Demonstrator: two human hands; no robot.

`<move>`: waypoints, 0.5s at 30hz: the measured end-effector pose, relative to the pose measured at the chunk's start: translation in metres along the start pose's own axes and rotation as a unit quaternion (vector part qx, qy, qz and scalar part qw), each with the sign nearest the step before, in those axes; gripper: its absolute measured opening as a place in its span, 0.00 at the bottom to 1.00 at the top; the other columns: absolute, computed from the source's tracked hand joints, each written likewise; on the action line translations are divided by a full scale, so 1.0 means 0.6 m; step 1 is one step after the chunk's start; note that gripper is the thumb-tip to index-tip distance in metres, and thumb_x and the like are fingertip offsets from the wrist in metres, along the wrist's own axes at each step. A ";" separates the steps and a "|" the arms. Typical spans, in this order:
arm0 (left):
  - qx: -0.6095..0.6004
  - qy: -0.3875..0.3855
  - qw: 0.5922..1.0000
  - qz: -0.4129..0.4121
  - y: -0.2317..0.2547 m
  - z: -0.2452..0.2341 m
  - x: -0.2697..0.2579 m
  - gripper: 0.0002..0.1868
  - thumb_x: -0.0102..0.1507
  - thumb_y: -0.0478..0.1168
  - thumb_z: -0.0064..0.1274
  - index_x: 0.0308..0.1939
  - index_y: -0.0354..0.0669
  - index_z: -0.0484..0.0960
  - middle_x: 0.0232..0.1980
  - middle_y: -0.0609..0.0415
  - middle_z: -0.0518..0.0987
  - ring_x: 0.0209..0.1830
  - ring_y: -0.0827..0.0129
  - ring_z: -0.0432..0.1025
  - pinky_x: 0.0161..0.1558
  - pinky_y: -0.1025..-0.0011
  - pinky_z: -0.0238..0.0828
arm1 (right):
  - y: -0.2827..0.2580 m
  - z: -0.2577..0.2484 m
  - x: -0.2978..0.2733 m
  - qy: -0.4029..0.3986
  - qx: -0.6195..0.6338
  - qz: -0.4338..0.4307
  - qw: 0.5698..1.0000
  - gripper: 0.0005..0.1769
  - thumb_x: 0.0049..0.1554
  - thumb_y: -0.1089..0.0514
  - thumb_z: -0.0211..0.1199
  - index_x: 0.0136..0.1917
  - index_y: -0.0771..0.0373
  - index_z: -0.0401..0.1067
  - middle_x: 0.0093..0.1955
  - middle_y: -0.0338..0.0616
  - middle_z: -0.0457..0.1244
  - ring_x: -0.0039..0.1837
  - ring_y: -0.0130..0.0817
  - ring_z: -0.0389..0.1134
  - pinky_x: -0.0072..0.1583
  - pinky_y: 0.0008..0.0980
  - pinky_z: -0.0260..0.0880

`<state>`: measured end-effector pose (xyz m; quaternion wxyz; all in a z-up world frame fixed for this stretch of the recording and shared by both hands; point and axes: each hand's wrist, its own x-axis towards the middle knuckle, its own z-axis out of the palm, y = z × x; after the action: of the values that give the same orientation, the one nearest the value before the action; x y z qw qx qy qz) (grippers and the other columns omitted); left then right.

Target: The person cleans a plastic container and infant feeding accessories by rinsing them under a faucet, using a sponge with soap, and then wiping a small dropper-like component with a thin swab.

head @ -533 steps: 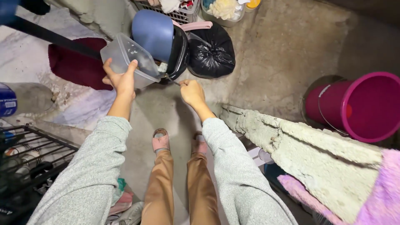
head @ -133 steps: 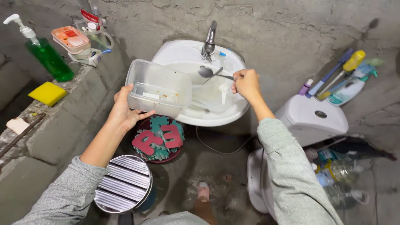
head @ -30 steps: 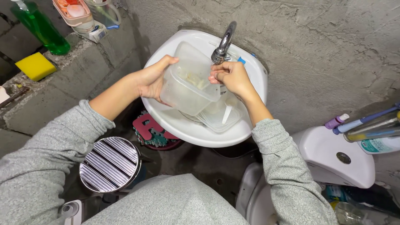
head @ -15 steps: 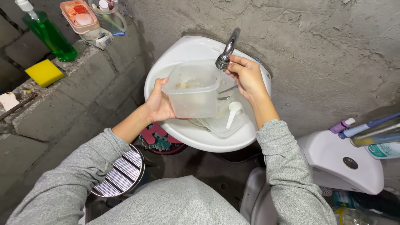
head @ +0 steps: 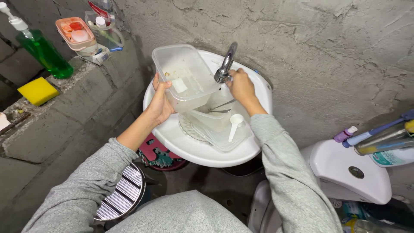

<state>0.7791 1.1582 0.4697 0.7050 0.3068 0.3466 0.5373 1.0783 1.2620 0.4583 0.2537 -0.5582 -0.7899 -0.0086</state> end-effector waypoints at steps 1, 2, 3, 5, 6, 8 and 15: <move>-0.020 0.031 0.999 -0.001 -0.002 0.003 0.005 0.57 0.57 0.57 0.50 0.74 0.79 0.20 0.81 0.50 0.44 0.77 0.43 0.55 0.55 0.23 0.65 | -0.007 0.015 0.004 -0.018 -0.036 -0.001 0.999 0.21 0.48 0.60 0.71 0.54 0.70 0.76 0.53 0.58 0.65 0.55 0.56 0.69 0.50 0.50 0.72; -0.040 0.062 0.997 -0.002 -0.008 0.008 0.012 0.58 0.56 0.57 0.51 0.74 0.80 0.20 0.81 0.50 0.44 0.76 0.42 0.54 0.55 0.21 0.63 | -0.010 0.025 0.009 -0.037 -0.072 -0.003 0.997 0.21 0.47 0.58 0.71 0.52 0.71 0.75 0.53 0.58 0.65 0.57 0.57 0.68 0.49 0.51 0.72; -0.060 0.093 0.994 -0.004 -0.014 0.014 0.019 0.58 0.55 0.57 0.51 0.74 0.81 0.21 0.81 0.50 0.43 0.76 0.42 0.53 0.54 0.19 0.61 | -0.011 0.034 0.017 -0.036 -0.081 0.008 0.996 0.18 0.49 0.58 0.69 0.50 0.70 0.76 0.53 0.58 0.65 0.56 0.56 0.69 0.50 0.51 0.72; -0.077 0.130 0.988 0.012 -0.025 0.023 0.034 0.61 0.54 0.57 0.53 0.73 0.81 0.18 0.80 0.49 0.42 0.77 0.42 0.50 0.56 0.19 0.58 | -0.011 0.050 0.032 -0.034 -0.101 0.030 0.994 0.14 0.53 0.56 0.67 0.48 0.68 0.77 0.52 0.57 0.67 0.56 0.56 0.70 0.53 0.51 0.73; -0.087 0.149 0.985 0.020 -0.032 0.028 0.042 0.62 0.53 0.57 0.54 0.73 0.82 0.17 0.80 0.49 0.41 0.78 0.41 0.48 0.57 0.18 0.57 | -0.008 0.054 0.035 -0.041 -0.091 0.050 0.994 0.13 0.53 0.56 0.66 0.46 0.68 0.78 0.51 0.59 0.67 0.54 0.58 0.71 0.54 0.51 0.72; -0.090 0.171 0.980 0.048 -0.044 0.044 0.061 0.64 0.53 0.57 0.55 0.73 0.81 0.16 0.81 0.49 0.38 0.79 0.44 0.42 0.58 0.16 0.52 | -0.002 0.059 0.041 -0.052 -0.069 0.090 0.992 0.12 0.53 0.54 0.66 0.43 0.66 0.79 0.48 0.61 0.69 0.52 0.60 0.71 0.54 0.52 0.72; -0.124 0.203 0.967 0.089 -0.074 0.073 0.141 0.66 0.53 0.59 0.56 0.72 0.79 0.13 0.82 0.52 0.29 0.81 0.47 0.33 0.63 0.15 0.35 | 0.020 0.058 -0.001 -0.019 0.092 0.168 0.981 0.16 0.58 0.52 0.64 0.41 0.68 0.79 0.39 0.63 0.69 0.45 0.59 0.72 0.50 0.50 0.72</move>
<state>0.8548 1.2274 0.4454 0.6015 0.1314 0.3841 0.6880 1.0752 1.2762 0.4244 0.2869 -0.6575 -0.6868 0.1171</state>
